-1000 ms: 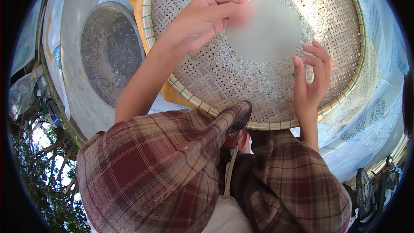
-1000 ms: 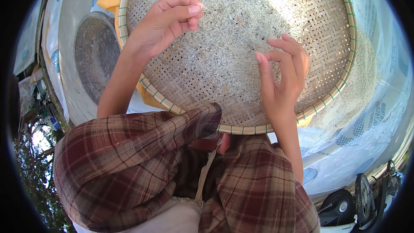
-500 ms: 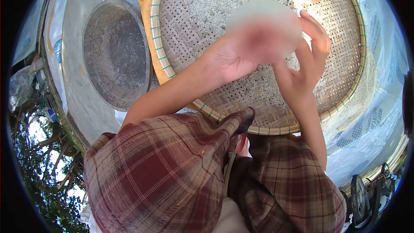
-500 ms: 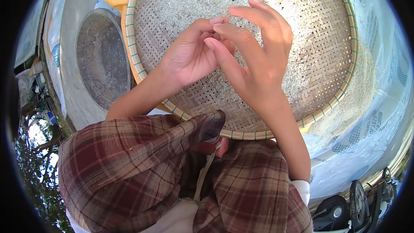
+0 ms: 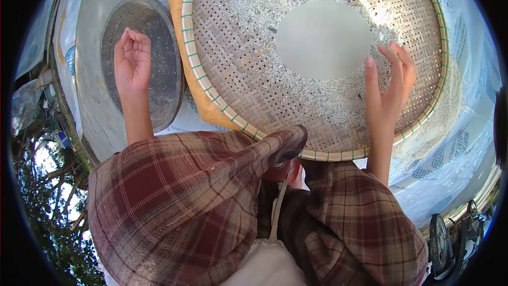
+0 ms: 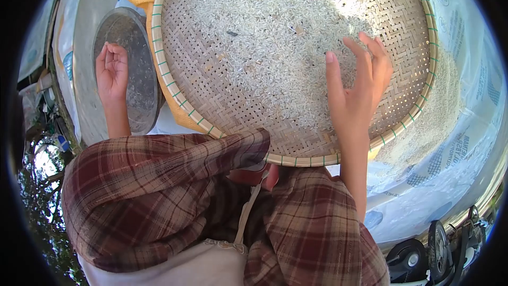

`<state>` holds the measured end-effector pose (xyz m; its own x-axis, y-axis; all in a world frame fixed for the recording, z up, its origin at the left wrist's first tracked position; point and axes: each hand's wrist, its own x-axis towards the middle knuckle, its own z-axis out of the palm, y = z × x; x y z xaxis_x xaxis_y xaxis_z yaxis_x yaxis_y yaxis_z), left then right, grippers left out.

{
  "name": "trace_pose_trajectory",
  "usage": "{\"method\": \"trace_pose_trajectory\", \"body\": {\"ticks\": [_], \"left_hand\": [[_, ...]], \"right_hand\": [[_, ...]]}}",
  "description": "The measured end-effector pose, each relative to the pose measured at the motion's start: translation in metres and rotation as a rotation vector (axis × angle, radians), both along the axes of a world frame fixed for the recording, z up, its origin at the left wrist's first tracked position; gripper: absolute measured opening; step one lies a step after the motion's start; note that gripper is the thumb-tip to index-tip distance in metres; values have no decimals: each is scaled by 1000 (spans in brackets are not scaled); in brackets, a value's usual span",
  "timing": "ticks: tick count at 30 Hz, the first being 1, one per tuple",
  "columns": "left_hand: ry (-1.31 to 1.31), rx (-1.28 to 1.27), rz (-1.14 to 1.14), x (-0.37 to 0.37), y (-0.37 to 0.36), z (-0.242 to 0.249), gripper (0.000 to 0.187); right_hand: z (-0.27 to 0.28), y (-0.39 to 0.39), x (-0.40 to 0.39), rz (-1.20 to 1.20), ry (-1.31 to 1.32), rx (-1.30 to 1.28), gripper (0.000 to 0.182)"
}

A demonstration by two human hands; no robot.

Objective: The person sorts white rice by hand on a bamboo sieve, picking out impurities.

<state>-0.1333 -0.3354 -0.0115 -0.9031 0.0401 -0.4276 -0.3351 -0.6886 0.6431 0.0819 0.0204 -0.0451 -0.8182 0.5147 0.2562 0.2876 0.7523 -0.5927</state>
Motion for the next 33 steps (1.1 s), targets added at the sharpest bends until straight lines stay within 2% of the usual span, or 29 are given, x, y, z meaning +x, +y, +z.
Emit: {"method": "trace_pose_trajectory", "body": {"ticks": [1,2,4,5,7,8,10,12,14,16,18,20,22,23,25,29,33], "left_hand": [[17,-199,45,0,-4,-3,18],[15,-197,45,-1,-10,-7,18],[-49,-746,79,-5,-24,-18,30],[-49,-745,78,-8,-48,-29,30],[-25,-1515,-286,-14,-88,-45,39],[-24,-1516,-290,-13,-91,-49,39],[290,-2310,-232,1,-61,-42,39],[620,-2217,-58,4,-23,-24,33],[806,-2013,-3,19,46,3,28],[1068,-1764,-194,32,95,10,19],[886,-1390,-650,56,138,13,12],[1026,-1128,-997,70,170,4,9],[1334,-1097,-1012,85,190,-19,10],[1335,-1096,-1016,87,198,-24,10],[1527,-1082,-1029,89,208,-31,10],[1560,-1070,-1038,89,213,-36,10],[1646,-1169,-1105,88,215,-31,10]], "right_hand": [[0,-1,-1,39,-21,22,26],[0,-1,-1,80,-46,44,26],[-2,0,3,66,-67,42,25],[-3,1,5,49,-81,36,23],[-4,3,5,39,-61,35,24],[-5,3,5,33,-42,33,25],[-3,1,5,46,-7,42,24],[1,0,4,64,27,53,23],[5,-1,5,129,33,148,22],[7,-5,3,164,16,137,22],[7,-7,1,189,6,127,22],[6,-8,2,240,-24,175,20],[2,-7,3,193,-49,181,19],[0,-7,3,149,-68,188,18],[-2,-3,3,122,-64,183,17],[0,-4,5,147,-98,192,16],[-3,-6,2,141,-80,183,15]]}}
